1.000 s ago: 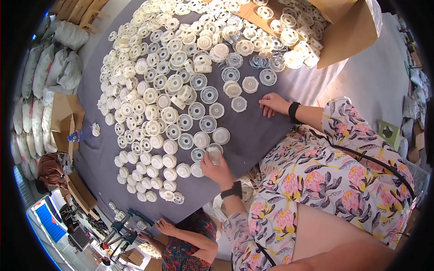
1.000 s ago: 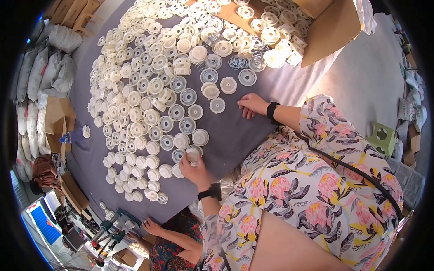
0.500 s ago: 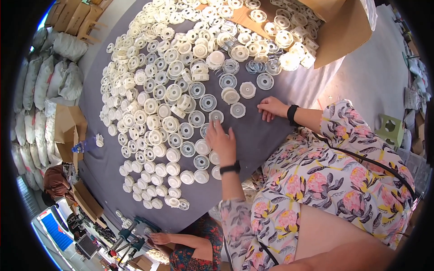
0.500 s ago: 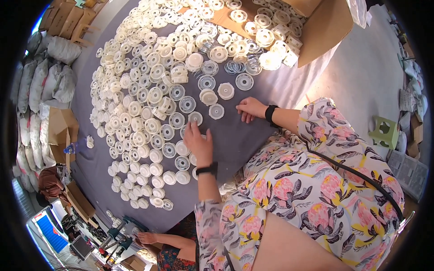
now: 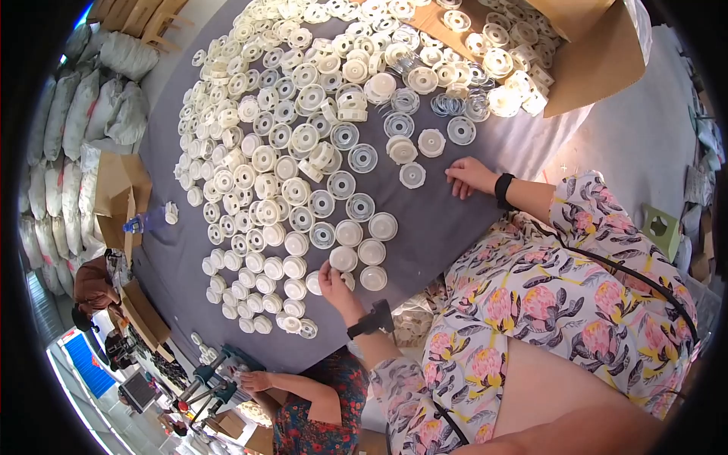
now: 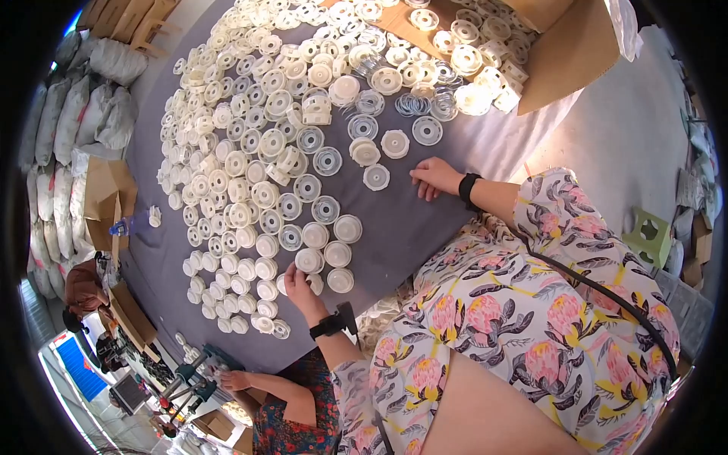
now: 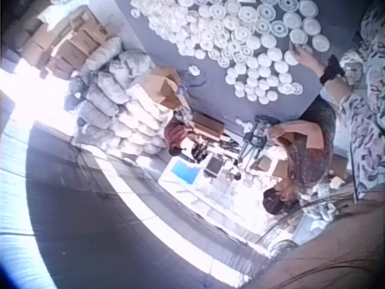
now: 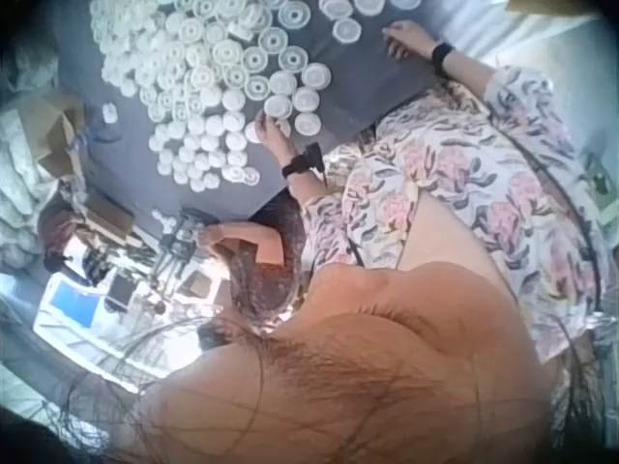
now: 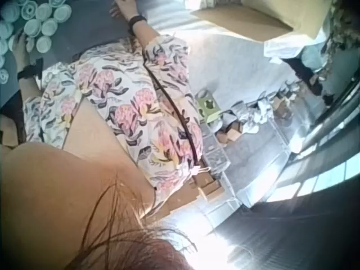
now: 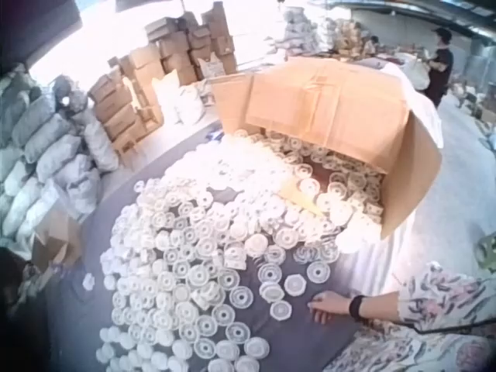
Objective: Manually sort and arrange white plastic circular components and metal clips on a table.
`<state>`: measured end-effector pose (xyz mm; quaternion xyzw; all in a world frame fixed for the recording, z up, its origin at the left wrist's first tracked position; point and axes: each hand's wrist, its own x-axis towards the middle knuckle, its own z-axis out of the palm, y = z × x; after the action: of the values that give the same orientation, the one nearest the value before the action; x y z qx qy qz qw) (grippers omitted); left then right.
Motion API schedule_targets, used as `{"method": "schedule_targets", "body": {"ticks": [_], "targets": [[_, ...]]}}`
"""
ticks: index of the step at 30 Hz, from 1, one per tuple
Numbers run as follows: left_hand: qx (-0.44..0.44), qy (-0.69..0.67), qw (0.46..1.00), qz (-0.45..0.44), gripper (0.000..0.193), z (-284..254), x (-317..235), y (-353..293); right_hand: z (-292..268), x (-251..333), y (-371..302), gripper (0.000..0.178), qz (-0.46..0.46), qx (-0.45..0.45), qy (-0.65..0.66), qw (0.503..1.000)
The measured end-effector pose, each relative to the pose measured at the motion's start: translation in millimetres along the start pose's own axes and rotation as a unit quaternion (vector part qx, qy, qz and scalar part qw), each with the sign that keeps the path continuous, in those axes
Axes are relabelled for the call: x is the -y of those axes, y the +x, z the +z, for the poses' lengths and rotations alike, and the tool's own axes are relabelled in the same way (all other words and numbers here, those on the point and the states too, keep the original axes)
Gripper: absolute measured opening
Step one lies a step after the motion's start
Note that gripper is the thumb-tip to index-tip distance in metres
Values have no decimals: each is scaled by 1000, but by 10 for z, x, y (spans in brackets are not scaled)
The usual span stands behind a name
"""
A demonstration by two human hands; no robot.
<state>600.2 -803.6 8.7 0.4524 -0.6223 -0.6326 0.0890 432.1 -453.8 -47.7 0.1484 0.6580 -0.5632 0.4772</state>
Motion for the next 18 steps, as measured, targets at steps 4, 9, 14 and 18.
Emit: {"method": "schedule_targets", "body": {"ticks": [4, 9, 14, 18], "targets": [[-56, 196, 977, 65, 26, -108, 17, 3, 42, 63, -23, 31, 1, 0, -15, 1000], [-28, 507, 775, 375, 34, 117, -39, -233, -25, -4, -1, 31, 0, 0, -3, 1000], [-7, 625, 697, 352, 38, 229, 56, -429, 69, 54, -11, 30, -2, 7, -4, 1000], [73, 473, 798, 365, 35, 829, -306, -218, -65, -33, -17, 30, 2, -12, 9, 1000]]}}
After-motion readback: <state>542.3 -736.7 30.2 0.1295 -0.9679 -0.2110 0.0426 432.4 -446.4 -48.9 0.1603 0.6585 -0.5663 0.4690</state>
